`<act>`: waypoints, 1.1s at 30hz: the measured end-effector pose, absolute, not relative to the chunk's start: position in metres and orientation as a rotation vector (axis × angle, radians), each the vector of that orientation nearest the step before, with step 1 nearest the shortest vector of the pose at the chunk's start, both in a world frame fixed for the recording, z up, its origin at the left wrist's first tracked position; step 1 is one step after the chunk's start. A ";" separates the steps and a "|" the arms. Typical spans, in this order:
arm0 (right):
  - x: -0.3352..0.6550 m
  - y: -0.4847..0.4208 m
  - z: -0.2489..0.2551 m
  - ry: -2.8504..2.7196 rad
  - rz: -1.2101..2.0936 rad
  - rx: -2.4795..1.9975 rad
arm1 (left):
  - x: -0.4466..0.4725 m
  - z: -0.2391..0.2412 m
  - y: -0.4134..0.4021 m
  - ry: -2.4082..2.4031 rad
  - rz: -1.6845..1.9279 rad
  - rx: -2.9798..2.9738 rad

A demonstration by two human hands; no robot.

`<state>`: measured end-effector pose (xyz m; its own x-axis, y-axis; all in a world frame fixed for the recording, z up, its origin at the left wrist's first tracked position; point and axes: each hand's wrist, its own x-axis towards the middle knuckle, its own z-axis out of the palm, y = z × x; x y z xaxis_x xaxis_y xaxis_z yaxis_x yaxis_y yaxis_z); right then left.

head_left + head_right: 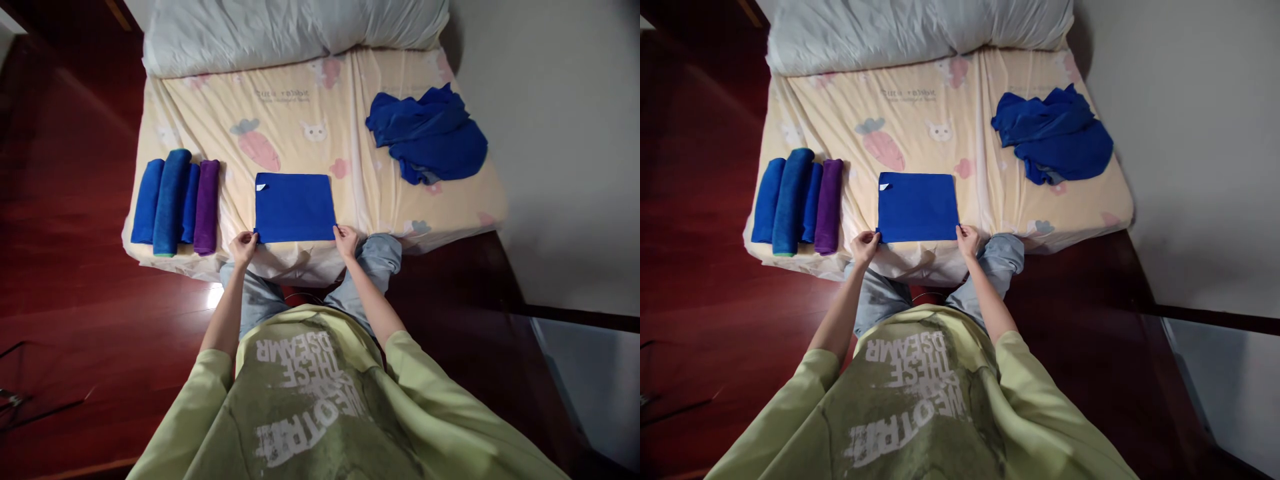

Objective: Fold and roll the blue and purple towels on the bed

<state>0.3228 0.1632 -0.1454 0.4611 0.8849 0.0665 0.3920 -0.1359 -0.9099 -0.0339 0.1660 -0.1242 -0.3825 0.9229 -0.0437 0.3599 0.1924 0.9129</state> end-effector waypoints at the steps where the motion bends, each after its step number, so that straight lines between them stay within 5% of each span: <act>1: 0.323 0.163 -0.146 -1.099 0.620 -1.737 | -0.034 -0.124 0.167 1.855 1.157 1.199; 21: 0.312 0.161 -0.121 -1.266 0.430 -1.993 | -0.026 -0.114 0.169 1.981 1.086 1.375; 33: 0.339 0.156 -0.121 -2.057 0.460 -1.401 | -0.037 -0.114 0.173 1.379 1.033 1.955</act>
<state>0.3393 0.1559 -0.1212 -0.2617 0.9228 0.2829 0.7142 0.3823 -0.5863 -0.0368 0.1733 -0.1142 0.1870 0.9408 0.2826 0.5360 -0.3388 0.7733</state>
